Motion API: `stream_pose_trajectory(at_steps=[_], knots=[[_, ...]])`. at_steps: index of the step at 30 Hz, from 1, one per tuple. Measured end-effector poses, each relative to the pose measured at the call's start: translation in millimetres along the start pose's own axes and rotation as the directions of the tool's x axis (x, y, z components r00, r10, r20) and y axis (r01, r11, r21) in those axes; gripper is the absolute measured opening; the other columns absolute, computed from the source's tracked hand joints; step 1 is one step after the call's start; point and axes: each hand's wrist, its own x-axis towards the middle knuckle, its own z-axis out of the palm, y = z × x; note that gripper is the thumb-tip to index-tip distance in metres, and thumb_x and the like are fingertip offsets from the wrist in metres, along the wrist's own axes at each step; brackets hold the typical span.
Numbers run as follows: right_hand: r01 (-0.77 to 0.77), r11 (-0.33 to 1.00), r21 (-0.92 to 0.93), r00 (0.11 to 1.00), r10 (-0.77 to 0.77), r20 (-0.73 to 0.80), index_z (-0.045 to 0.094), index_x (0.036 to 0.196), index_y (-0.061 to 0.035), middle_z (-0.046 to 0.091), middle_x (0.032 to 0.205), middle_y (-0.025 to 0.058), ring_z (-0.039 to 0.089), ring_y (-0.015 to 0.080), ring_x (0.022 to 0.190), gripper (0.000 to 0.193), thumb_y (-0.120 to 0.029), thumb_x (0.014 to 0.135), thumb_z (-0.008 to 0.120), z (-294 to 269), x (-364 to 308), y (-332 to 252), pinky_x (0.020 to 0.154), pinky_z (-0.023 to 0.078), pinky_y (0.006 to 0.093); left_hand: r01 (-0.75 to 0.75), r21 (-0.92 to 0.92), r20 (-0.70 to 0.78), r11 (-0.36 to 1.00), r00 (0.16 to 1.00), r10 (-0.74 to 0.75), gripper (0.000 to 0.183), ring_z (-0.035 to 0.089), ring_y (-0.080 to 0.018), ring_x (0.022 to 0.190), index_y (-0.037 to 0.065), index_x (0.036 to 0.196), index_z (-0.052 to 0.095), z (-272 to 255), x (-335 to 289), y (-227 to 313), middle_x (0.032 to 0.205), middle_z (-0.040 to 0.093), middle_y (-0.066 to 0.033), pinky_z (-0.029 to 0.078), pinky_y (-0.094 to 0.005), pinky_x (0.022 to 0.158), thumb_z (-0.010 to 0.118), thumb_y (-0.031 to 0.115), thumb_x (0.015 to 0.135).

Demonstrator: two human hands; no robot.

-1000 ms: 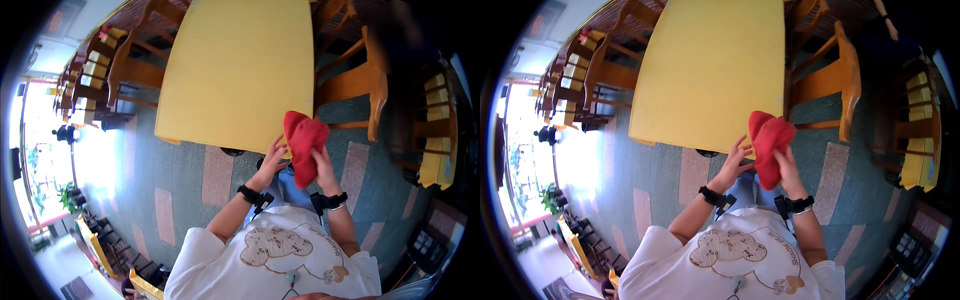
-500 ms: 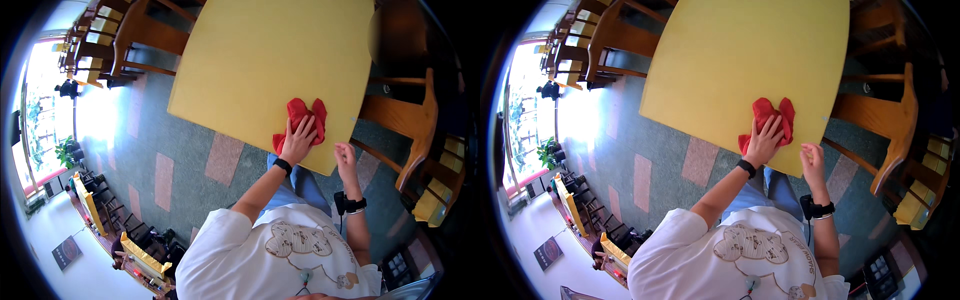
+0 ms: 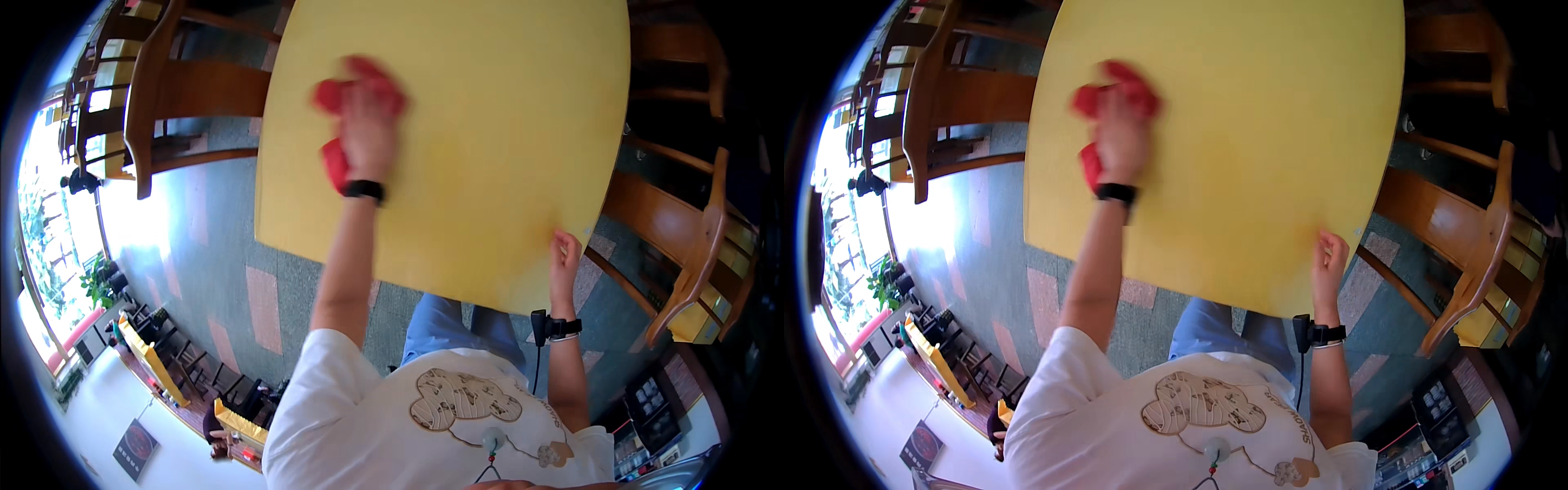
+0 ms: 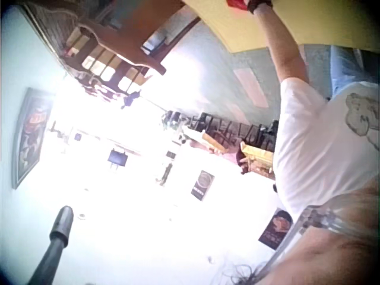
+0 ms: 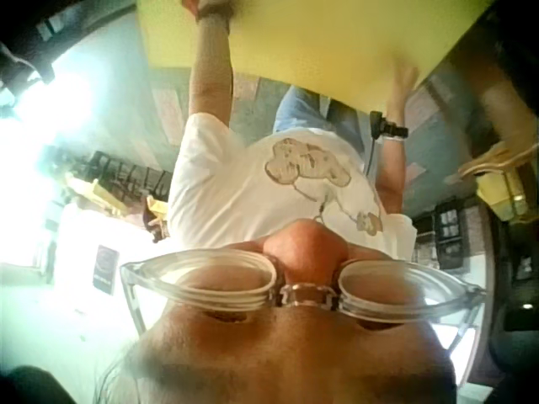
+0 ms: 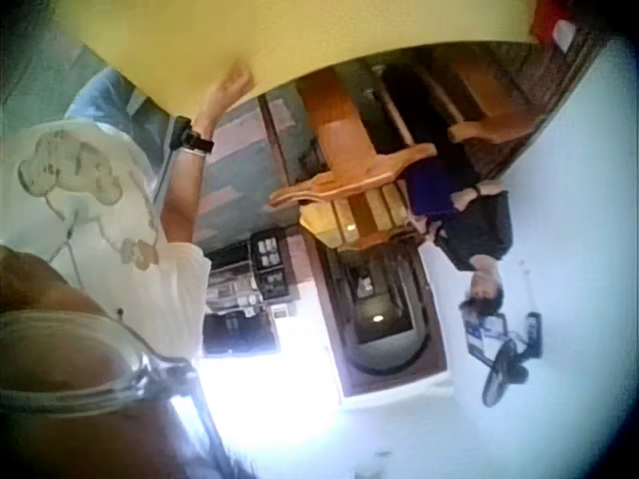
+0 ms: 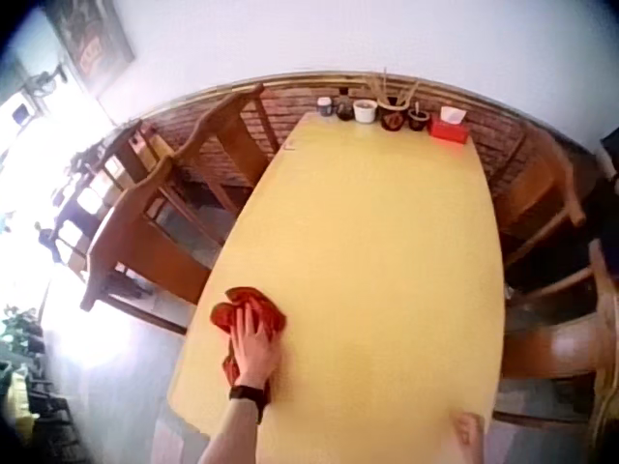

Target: The person wipes the surface of a yellow table with a red cloth and then wipes the backrests and seats of several wooden chairs using the same cloth.

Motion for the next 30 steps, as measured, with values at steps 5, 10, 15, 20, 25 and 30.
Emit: stream_pose_trajectory(at_steps=[5,10,15,20,25,30], knots=[[0.117,0.934,-0.337,0.951,-0.203,-0.232,0.051,0.128,-0.0004,0.044,0.133,0.0181,0.048,0.0329,0.123,0.036,-0.017,0.097,0.059,-0.3,34.3,5.9,0.104,0.043,0.0413,-0.572,-0.707,-0.389,0.417,0.806,0.446,0.034,0.033,-0.0257,0.145,0.017,0.118,0.069,-75.7,-48.3,196.4,0.148,0.048,-0.0079,0.019,-0.0508,0.122,0.055,0.02,0.088],[0.041,0.726,-0.687,0.911,-0.309,-0.273,0.035,0.147,0.0022,0.031,0.151,0.0294,0.034,0.0457,0.138,0.055,-0.02,0.099,0.052,-13.0,74.5,11.5,0.114,0.031,0.0491,-0.53,-0.597,-0.299,0.603,0.844,0.445,0.058,0.035,-0.0208,0.144,0.029,0.141,0.052,-66.1,-10.9,126.3,0.152,0.045,-0.0019,0.033,-0.0581,0.109,0.057,0.015,0.085],[0.054,0.701,-0.711,0.879,-0.371,-0.299,0.027,0.152,0.0017,0.031,0.153,0.0306,0.038,0.0461,0.136,0.062,-0.035,0.104,0.039,-9.7,79.5,14.8,0.112,0.033,0.0509,0.219,-0.549,0.012,0.807,0.967,-0.254,0.072,0.03,-0.0391,0.144,0.024,0.15,0.039,7.4,124.9,-41.1,0.155,0.035,-0.0173,0.033,-0.0623,0.108,0.06,0.01,0.083],[-0.066,0.714,-0.697,0.904,-0.253,-0.345,0.025,0.153,0.0005,0.031,0.152,0.0304,0.039,0.0475,0.134,0.061,-0.038,0.106,0.031,-0.1,70.9,-1.5,0.109,0.035,0.0513,0.436,-0.479,0.037,0.762,0.877,-0.478,0.069,0.03,-0.0496,0.141,0.026,0.155,0.029,93.4,256.9,-109.8,0.153,0.03,-0.0329,0.031,-0.056,0.114,0.059,0.032,0.093],[-0.1,0.703,-0.704,0.915,-0.213,-0.342,0.024,0.154,-0.0014,0.031,0.154,0.0279,0.044,0.0459,0.129,0.063,-0.038,0.104,0.034,6.6,73.4,8.4,0.103,0.038,0.0521,0.173,-0.466,-0.15,0.868,0.951,-0.27,0.066,0.033,-0.0479,0.139,0.023,0.152,0.035,63.6,396.5,-41.1,0.15,0.032,-0.0321,0.031,-0.0535,0.114,0.058,0.031,0.091],[-0.159,0.71,-0.686,0.943,-0.097,-0.319,0.022,0.155,-0.0031,0.028,0.156,0.0255,0.041,0.0456,0.131,0.066,-0.036,0.101,0.039,0.8,66.8,4.5,0.105,0.036,0.0528,-0.436,-0.495,-0.414,0.751,0.879,0.237,0.067,0.039,-0.0386,0.139,0.025,0.149,0.041,-36.1,427.9,176.7,0.153,0.038,-0.0179,0.041,-0.0479,0.109,0.061,0.018,0.085]])
